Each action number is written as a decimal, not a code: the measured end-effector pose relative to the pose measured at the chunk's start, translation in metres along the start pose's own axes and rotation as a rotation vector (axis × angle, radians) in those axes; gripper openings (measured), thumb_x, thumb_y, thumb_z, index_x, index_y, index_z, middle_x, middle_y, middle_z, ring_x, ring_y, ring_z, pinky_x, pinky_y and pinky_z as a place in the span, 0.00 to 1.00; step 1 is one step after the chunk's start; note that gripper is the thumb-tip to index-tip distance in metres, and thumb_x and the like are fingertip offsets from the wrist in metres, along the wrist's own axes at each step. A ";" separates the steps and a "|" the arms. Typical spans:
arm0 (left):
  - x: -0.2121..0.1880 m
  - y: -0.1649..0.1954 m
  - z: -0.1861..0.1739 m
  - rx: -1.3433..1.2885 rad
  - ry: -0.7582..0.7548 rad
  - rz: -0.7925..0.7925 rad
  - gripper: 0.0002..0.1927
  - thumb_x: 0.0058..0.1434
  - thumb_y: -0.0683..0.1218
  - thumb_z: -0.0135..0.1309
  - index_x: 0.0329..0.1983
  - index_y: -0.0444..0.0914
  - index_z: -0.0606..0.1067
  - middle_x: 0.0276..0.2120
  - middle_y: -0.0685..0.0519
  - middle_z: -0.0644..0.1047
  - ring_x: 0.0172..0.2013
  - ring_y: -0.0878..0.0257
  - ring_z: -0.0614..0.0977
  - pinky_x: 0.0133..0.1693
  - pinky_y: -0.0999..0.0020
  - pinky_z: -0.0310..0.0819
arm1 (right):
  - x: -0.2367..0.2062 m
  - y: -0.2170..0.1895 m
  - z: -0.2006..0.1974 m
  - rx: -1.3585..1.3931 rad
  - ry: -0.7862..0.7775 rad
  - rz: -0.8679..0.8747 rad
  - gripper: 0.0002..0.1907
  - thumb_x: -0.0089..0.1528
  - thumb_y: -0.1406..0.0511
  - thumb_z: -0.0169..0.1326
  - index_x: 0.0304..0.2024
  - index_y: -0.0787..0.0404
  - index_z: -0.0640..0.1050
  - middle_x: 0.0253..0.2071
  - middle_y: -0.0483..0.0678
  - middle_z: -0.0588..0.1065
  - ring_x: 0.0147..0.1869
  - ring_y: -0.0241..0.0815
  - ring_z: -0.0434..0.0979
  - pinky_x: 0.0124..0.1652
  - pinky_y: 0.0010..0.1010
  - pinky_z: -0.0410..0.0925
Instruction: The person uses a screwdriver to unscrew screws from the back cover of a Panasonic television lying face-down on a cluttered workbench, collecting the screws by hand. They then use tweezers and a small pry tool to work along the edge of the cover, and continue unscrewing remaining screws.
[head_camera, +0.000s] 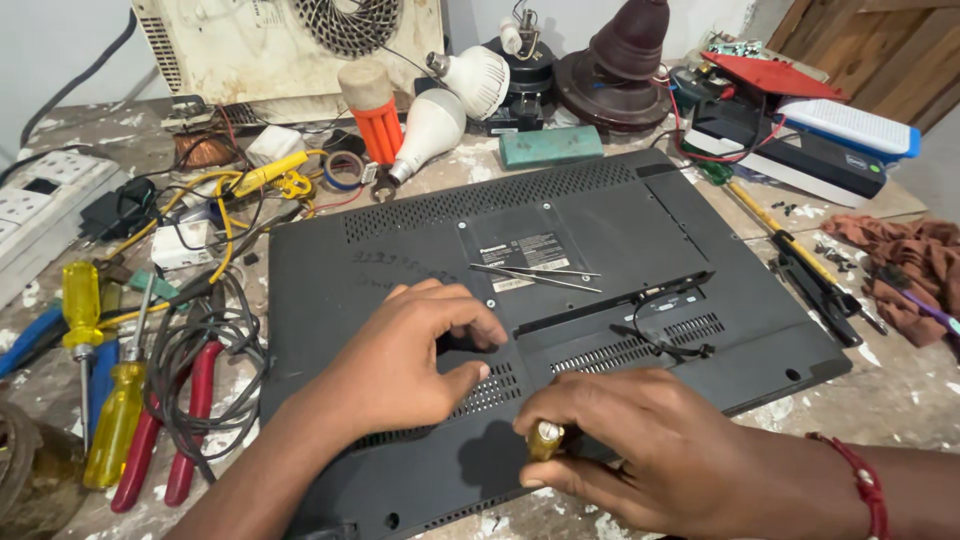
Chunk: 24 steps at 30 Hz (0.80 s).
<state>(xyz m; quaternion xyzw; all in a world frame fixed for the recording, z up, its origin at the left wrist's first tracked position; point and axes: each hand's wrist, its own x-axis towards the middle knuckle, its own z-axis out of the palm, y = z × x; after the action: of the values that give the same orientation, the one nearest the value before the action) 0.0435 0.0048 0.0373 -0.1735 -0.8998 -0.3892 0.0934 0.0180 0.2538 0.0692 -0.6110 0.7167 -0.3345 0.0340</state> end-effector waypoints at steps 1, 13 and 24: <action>0.000 0.001 0.000 0.008 0.003 0.008 0.12 0.45 0.41 0.66 0.34 0.41 0.81 0.32 0.56 0.82 0.37 0.60 0.82 0.42 0.63 0.74 | -0.001 0.000 0.000 0.019 0.001 0.004 0.17 0.63 0.61 0.65 0.48 0.62 0.74 0.40 0.50 0.80 0.36 0.49 0.83 0.34 0.37 0.74; 0.004 0.002 0.004 0.035 0.001 -0.002 0.12 0.45 0.41 0.67 0.34 0.41 0.81 0.31 0.56 0.81 0.36 0.60 0.80 0.43 0.62 0.72 | -0.006 0.002 -0.003 0.070 -0.011 0.011 0.16 0.64 0.64 0.63 0.49 0.62 0.73 0.39 0.51 0.79 0.37 0.51 0.82 0.35 0.38 0.73; 0.006 -0.001 0.007 0.018 0.004 -0.015 0.12 0.45 0.41 0.67 0.34 0.41 0.81 0.31 0.57 0.81 0.36 0.60 0.80 0.44 0.63 0.71 | -0.001 0.002 -0.012 0.174 -0.099 0.036 0.15 0.63 0.69 0.60 0.51 0.61 0.73 0.40 0.50 0.78 0.40 0.50 0.82 0.37 0.39 0.72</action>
<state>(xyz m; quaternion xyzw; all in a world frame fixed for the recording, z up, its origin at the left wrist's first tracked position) 0.0368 0.0110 0.0334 -0.1649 -0.9044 -0.3822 0.0940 0.0110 0.2595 0.0771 -0.6085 0.6932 -0.3643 0.1286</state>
